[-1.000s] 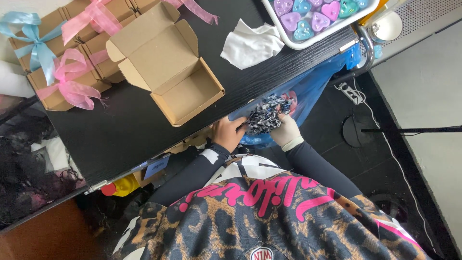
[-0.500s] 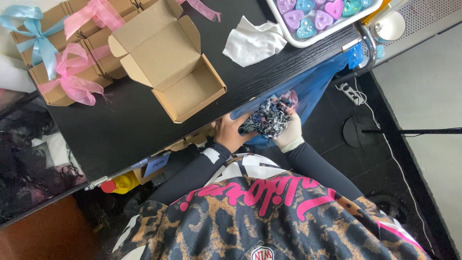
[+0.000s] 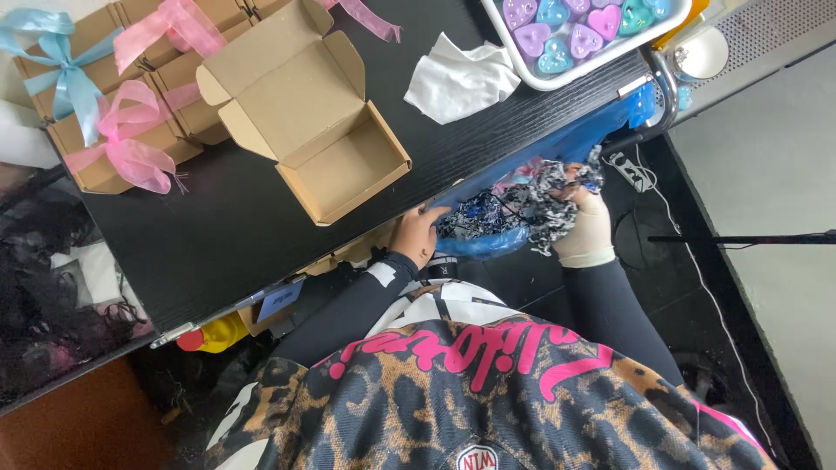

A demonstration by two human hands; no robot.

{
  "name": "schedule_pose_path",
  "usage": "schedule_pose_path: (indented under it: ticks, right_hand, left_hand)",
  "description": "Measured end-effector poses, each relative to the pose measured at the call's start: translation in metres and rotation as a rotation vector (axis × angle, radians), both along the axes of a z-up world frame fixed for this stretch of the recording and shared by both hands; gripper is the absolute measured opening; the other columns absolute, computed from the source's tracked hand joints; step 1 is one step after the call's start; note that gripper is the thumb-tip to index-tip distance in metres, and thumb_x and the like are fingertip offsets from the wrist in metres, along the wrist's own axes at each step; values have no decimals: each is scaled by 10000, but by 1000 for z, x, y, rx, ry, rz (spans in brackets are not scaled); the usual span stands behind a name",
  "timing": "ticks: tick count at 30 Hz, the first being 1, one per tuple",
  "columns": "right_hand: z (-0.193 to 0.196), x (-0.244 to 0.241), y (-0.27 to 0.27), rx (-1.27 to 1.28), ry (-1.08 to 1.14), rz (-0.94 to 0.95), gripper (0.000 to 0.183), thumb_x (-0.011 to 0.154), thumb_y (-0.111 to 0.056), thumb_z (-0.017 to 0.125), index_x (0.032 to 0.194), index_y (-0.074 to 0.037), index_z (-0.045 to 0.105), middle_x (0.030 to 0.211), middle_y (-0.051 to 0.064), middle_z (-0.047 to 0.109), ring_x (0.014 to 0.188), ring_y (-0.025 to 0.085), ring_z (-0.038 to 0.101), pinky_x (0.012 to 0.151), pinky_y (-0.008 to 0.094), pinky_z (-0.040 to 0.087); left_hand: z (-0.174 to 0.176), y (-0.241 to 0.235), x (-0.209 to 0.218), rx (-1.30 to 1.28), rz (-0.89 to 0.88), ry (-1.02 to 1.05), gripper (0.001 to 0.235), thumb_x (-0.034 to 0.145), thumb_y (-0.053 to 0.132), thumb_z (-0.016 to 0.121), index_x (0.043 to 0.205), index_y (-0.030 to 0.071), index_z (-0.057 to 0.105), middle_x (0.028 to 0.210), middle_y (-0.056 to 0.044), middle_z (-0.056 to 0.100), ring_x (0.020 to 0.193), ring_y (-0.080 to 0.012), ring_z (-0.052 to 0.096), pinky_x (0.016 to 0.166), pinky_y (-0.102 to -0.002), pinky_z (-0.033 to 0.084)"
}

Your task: Packaging heart-shaped wax melts into small boxes with paper filler and tying them with pink ribbons.

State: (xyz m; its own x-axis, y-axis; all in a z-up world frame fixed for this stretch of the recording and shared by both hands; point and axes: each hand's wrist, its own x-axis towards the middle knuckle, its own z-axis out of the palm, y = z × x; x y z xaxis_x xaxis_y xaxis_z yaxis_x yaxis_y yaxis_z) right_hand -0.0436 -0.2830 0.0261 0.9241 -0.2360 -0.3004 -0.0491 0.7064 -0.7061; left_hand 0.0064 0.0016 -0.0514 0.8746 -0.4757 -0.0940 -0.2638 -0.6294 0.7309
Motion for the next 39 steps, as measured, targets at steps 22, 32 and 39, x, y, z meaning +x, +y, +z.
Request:
schedule_pose_path:
  ticks: [22,32,39]
  right_hand:
    - [20,-3,80,13,-1,467,637,713,-281,857,1246,-34,611,1077,56,680,977,164,676,845,294,551]
    - [73,39,187,-858,-456,962,599,748,-149,855,1279,1,621,1096,82,717,967,196,693,863,316,532]
    - [20,27,188,-1274,-412,918,213,789,-134,742,998,-95,747,927,127,721,913,334,701,783,390,544]
  left_hand:
    - [-44,6,19,-68,-188,78,448,852,192,636,1295,177,698,1277,-205,656,1140,-358,634,978,-427,497]
    - [-170,-19,14,176,69,454,427,767,439,819,1054,147,698,1144,-96,719,1075,-247,676,946,-388,535]
    - [-138,-9,10,56,-18,307,338,842,381,792,1065,140,713,1119,-73,727,1067,-223,689,934,-363,552]
